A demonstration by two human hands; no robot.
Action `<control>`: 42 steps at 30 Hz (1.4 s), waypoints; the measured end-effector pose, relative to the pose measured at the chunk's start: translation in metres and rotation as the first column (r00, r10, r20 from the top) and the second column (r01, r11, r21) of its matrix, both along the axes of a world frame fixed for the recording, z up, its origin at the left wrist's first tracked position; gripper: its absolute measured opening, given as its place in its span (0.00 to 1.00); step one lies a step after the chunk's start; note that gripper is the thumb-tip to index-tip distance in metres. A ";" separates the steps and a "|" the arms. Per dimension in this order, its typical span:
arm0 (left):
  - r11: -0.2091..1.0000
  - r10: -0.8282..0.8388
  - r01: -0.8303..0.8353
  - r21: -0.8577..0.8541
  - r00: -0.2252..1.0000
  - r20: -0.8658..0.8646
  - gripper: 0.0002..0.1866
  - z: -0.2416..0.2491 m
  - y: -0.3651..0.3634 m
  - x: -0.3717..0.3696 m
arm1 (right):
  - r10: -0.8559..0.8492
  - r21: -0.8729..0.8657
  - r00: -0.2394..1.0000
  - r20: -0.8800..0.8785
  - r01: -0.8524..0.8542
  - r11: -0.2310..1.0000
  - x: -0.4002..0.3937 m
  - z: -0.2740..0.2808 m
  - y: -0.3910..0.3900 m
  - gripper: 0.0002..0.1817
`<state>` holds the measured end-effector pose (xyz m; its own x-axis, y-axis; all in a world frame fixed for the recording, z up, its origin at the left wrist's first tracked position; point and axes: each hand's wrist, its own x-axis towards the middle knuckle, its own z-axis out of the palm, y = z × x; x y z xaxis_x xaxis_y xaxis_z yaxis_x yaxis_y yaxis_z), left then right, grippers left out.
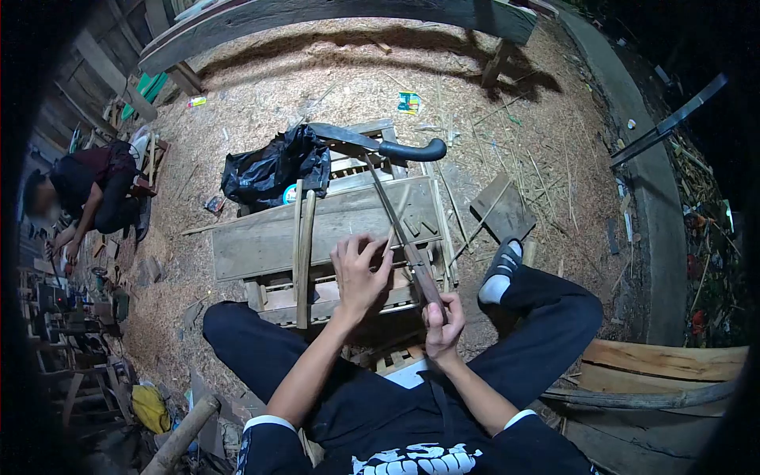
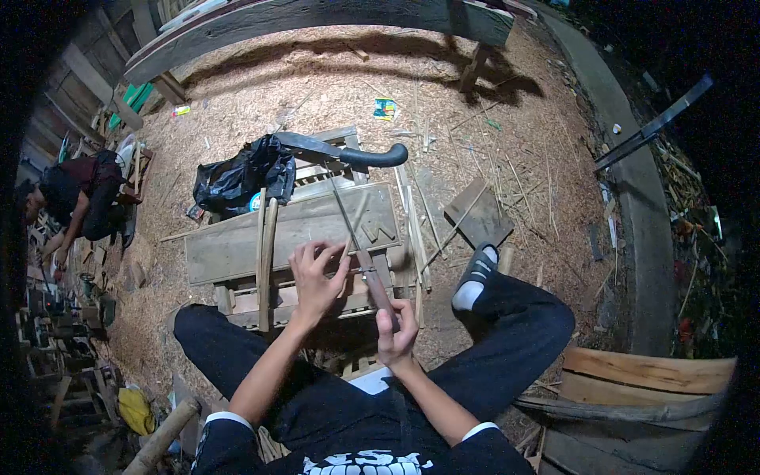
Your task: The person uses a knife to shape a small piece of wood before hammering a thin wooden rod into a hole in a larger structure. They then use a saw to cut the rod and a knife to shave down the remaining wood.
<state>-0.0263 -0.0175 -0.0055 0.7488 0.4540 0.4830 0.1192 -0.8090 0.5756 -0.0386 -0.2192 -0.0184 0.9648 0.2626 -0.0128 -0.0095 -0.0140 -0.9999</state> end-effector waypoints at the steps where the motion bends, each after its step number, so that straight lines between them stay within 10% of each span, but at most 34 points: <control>1: 1.000 -0.012 0.012 -0.011 1.000 -0.008 0.12 -0.003 0.002 -0.001 | 0.004 0.003 1.000 -0.003 -0.004 1.000 -0.001 0.006 0.003 0.19; 42: 0.989 0.024 -0.019 -0.148 0.999 0.032 0.09 -0.006 0.005 0.021 | -0.047 -0.225 0.989 0.141 0.079 0.971 0.004 0.042 0.010 0.19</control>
<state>-0.0053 -0.0128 -0.0112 0.7226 0.5375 0.4347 0.1137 -0.7126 0.6923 -0.0343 -0.2089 0.0237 0.9763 0.2065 0.0648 0.1161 -0.2468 -0.9621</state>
